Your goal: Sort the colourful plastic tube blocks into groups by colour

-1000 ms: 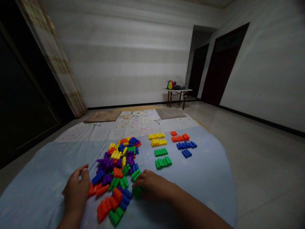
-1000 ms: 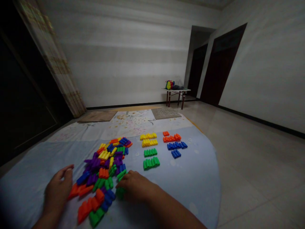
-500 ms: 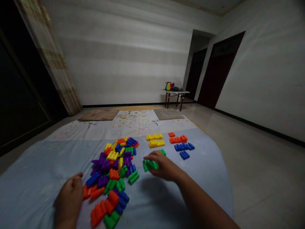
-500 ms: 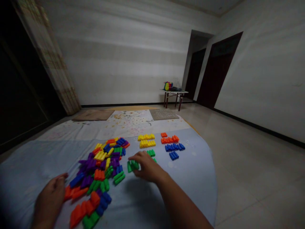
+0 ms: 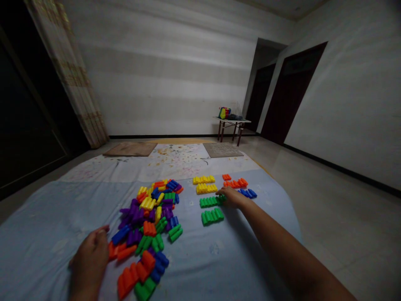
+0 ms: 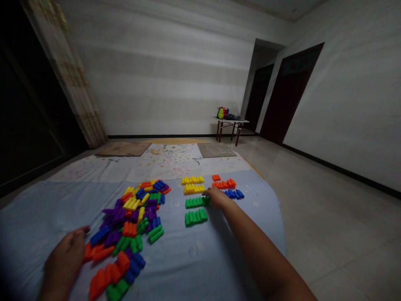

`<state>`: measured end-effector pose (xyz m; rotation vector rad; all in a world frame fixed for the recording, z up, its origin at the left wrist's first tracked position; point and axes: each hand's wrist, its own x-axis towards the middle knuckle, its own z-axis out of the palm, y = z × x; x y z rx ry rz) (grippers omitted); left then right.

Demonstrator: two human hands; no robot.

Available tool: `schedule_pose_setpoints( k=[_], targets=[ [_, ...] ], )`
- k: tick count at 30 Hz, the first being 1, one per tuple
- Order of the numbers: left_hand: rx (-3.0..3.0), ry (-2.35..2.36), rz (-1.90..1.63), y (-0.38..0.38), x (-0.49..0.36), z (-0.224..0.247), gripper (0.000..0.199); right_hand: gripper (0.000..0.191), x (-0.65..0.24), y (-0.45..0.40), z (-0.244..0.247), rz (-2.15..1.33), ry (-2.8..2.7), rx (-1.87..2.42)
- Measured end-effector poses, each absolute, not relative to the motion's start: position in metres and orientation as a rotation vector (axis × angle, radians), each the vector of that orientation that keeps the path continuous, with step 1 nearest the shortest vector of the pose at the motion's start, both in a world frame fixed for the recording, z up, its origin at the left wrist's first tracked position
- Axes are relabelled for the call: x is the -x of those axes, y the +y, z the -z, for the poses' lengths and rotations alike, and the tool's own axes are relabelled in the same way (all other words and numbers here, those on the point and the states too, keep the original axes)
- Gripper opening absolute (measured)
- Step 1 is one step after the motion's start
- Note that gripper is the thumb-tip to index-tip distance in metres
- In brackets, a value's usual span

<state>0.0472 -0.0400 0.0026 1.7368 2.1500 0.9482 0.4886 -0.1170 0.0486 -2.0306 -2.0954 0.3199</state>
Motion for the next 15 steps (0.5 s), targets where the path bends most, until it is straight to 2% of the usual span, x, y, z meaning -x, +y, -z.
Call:
schedule_pose_setpoints(
  k=[9,15],
  targets=[
    [-1.690,2.066,-0.988,-0.046,-0.048,-0.007,0.041,0.051,-0.477,-0.119,-0.059,-0.338,-2.034,1.958],
    [-1.682,2.075,-0.999,-0.047,-0.051,-0.006,0.039,0.032,-0.395,-0.136,-0.071,-0.400,-2.104,1.653]
  ],
)
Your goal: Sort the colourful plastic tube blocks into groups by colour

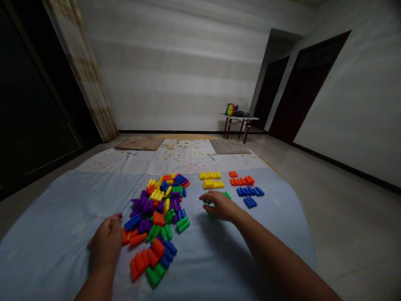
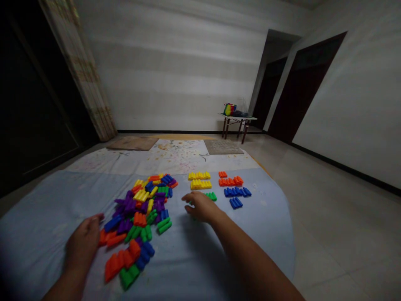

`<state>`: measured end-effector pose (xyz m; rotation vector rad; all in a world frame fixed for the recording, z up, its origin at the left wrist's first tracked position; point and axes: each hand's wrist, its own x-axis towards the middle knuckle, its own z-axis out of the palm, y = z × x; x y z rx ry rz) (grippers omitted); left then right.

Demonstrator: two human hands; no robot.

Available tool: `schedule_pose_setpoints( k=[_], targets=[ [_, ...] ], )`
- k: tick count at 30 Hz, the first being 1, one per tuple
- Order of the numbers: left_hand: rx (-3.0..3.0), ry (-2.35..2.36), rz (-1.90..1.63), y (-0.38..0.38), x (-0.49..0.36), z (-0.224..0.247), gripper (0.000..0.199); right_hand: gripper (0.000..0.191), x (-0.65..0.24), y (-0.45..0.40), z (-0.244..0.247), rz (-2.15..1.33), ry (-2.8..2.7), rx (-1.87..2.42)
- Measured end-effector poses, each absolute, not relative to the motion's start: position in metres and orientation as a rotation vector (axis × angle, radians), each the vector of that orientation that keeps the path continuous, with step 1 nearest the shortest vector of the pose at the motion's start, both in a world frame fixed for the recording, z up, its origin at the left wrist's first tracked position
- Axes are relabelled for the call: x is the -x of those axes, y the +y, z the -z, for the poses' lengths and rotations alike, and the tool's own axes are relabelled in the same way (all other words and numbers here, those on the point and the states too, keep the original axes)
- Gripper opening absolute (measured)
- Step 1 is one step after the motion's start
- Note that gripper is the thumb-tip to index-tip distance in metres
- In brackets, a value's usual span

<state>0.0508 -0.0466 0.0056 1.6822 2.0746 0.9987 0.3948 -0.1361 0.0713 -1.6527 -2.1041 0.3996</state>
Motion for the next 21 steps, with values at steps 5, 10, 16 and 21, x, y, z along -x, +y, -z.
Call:
schedule_pose_setpoints(
  k=[5,10,16,21],
  targets=[
    [-1.668,2.053,-0.981,-0.048,-0.051,-0.008,0.041,0.041,-0.323,-0.142,-0.061,-0.223,-2.232,1.786],
    [-1.652,2.038,-0.994,-0.047,-0.050,-0.007,0.042,0.042,-0.303,-0.138,-0.048,-0.227,-2.239,1.900],
    [-1.650,2.039,-0.991,-0.047,-0.048,-0.006,0.041,0.039,-0.313,-0.150,-0.044,-0.458,-2.144,1.665],
    [-1.659,2.040,-0.969,-0.044,-0.046,-0.001,0.042,0.045,-0.323,-0.163,-0.042,-0.450,-2.282,1.628]
  ],
)
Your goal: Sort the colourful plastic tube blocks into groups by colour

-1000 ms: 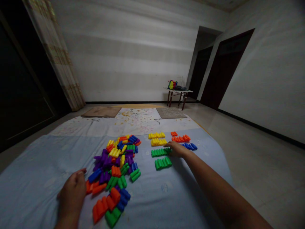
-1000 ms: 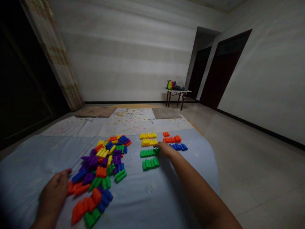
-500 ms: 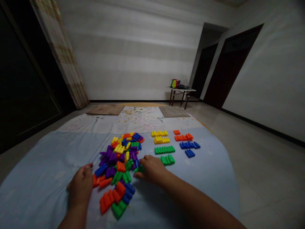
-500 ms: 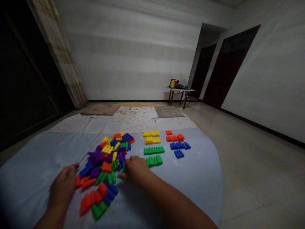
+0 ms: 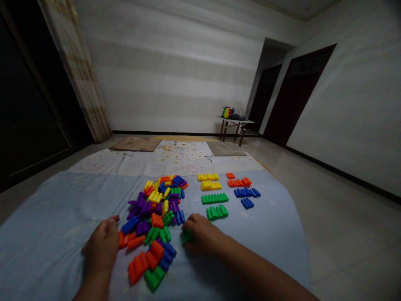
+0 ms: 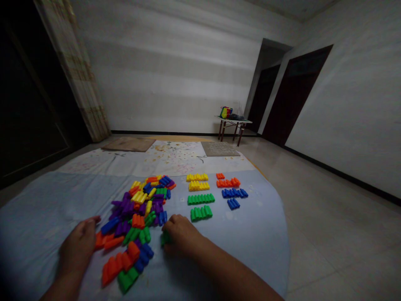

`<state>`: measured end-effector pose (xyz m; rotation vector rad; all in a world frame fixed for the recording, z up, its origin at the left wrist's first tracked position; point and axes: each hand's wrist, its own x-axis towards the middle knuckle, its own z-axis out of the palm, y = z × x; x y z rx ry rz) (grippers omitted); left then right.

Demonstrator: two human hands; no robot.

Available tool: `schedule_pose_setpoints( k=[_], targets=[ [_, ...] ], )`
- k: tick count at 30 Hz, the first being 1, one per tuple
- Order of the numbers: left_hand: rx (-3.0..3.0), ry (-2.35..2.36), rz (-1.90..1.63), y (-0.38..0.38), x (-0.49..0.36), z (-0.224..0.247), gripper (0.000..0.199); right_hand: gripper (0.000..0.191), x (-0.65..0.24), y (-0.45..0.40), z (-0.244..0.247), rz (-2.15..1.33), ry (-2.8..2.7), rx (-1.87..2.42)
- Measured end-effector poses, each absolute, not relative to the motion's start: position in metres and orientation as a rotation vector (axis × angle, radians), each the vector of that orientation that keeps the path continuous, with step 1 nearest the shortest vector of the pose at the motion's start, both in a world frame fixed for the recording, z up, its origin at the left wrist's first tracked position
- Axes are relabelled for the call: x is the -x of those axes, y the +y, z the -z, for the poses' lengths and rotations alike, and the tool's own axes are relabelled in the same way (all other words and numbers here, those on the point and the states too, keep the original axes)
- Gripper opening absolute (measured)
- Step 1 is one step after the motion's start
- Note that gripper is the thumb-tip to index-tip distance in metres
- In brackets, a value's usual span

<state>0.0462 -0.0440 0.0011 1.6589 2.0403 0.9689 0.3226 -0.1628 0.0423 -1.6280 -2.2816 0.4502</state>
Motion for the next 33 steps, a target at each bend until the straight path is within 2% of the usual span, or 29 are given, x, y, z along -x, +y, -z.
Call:
schedule_pose_setpoints(
  k=[7,11,18,25,29,33],
  targets=[
    [-1.640,2.054,-0.954,-0.046,-0.048,-0.004,0.042,0.050,-0.346,-0.153,-0.060,-0.352,-2.300,1.630],
    [-1.644,2.048,-0.987,-0.047,-0.049,-0.006,0.041,0.048,-0.366,-0.123,-0.066,-0.215,-2.168,1.821],
    [-1.640,2.033,-1.010,-0.047,-0.047,-0.003,0.041,0.048,-0.379,-0.090,-0.059,-0.203,-2.213,2.111],
    [-1.639,2.017,-1.048,-0.046,-0.048,-0.001,0.039,0.049,-0.377,-0.090,-0.057,-0.212,-2.234,2.079],
    [-1.632,2.022,-1.052,-0.048,-0.049,-0.002,0.039,0.041,-0.378,-0.090,-0.058,-0.237,-2.248,2.039],
    [-1.628,2.017,-1.056,-0.049,-0.050,-0.004,0.040,0.041,-0.374,-0.093,-0.060,-0.225,-2.221,2.023]
  ],
)
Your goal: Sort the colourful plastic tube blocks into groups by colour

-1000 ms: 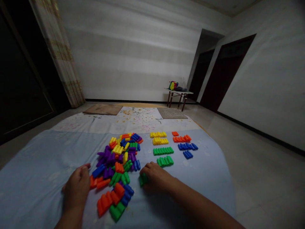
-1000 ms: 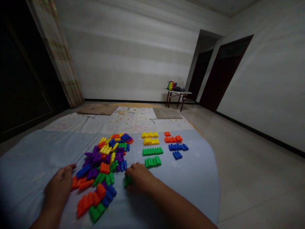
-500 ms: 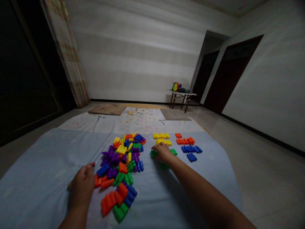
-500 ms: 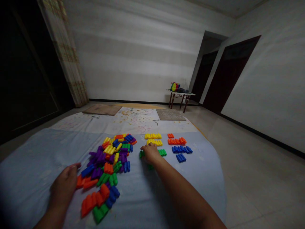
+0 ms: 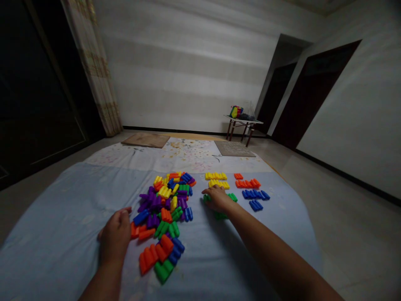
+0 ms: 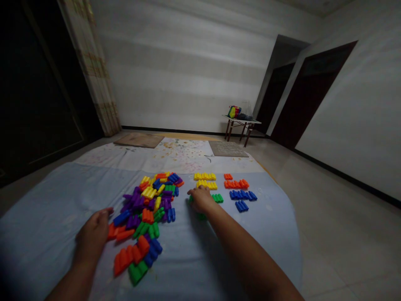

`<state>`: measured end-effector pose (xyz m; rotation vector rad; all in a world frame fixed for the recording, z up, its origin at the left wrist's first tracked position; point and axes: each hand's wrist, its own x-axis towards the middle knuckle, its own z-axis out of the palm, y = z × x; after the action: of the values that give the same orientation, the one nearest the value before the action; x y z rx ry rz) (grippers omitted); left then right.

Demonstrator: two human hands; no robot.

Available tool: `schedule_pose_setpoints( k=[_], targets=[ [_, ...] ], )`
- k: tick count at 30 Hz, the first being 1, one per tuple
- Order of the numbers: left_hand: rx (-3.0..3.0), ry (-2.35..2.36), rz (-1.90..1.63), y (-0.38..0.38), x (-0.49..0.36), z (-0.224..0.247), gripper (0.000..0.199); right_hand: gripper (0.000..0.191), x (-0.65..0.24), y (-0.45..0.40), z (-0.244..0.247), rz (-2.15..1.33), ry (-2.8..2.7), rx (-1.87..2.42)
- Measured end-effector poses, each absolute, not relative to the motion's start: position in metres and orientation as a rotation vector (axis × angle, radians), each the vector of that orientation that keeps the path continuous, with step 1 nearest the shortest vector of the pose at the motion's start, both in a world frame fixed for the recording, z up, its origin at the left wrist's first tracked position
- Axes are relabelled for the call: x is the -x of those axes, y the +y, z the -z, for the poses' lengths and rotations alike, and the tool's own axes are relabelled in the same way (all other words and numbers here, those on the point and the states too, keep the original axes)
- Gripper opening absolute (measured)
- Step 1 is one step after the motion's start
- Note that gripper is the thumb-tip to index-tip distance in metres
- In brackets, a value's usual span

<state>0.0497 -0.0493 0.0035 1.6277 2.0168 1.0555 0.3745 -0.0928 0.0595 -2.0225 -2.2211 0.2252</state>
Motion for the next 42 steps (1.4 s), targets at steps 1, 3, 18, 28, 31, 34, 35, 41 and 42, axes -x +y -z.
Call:
schedule_pose_setpoints(
  k=[1,3,18,28,31,34,35,41,42],
  targets=[
    [-1.626,2.015,-1.058,-0.049,-0.050,-0.004,0.040,0.041,-0.370,-0.094,-0.060,-0.216,-2.205,1.981],
    [-1.630,2.008,-1.069,-0.049,-0.050,-0.003,0.040,0.038,-0.357,-0.098,-0.060,-0.203,-2.189,1.822],
    [-1.635,1.995,-1.023,-0.049,-0.049,-0.007,0.038,0.023,-0.293,-0.113,-0.053,-0.062,-2.444,1.562],
    [-1.659,1.988,-1.065,-0.046,-0.048,0.000,0.038,0.028,-0.332,-0.145,-0.070,-0.351,-2.445,1.750],
    [-1.655,1.987,-1.071,-0.046,-0.048,0.002,0.038,0.025,-0.337,-0.143,-0.066,-0.296,-2.484,1.792],
    [-1.663,1.973,-1.074,-0.047,-0.047,0.002,0.037,0.025,-0.336,-0.145,-0.066,-0.236,-2.364,1.827],
    [-1.670,1.974,-1.072,-0.047,-0.047,0.002,0.037,0.028,-0.335,-0.147,-0.066,-0.226,-2.313,1.840],
    [-1.689,1.964,-1.075,-0.046,-0.046,0.002,0.039,0.043,-0.327,-0.161,-0.054,-0.220,-2.245,1.940],
    [-1.692,1.963,-1.071,-0.046,-0.045,0.002,0.039,0.042,-0.326,-0.162,-0.051,-0.237,-2.262,1.920]
  ],
)
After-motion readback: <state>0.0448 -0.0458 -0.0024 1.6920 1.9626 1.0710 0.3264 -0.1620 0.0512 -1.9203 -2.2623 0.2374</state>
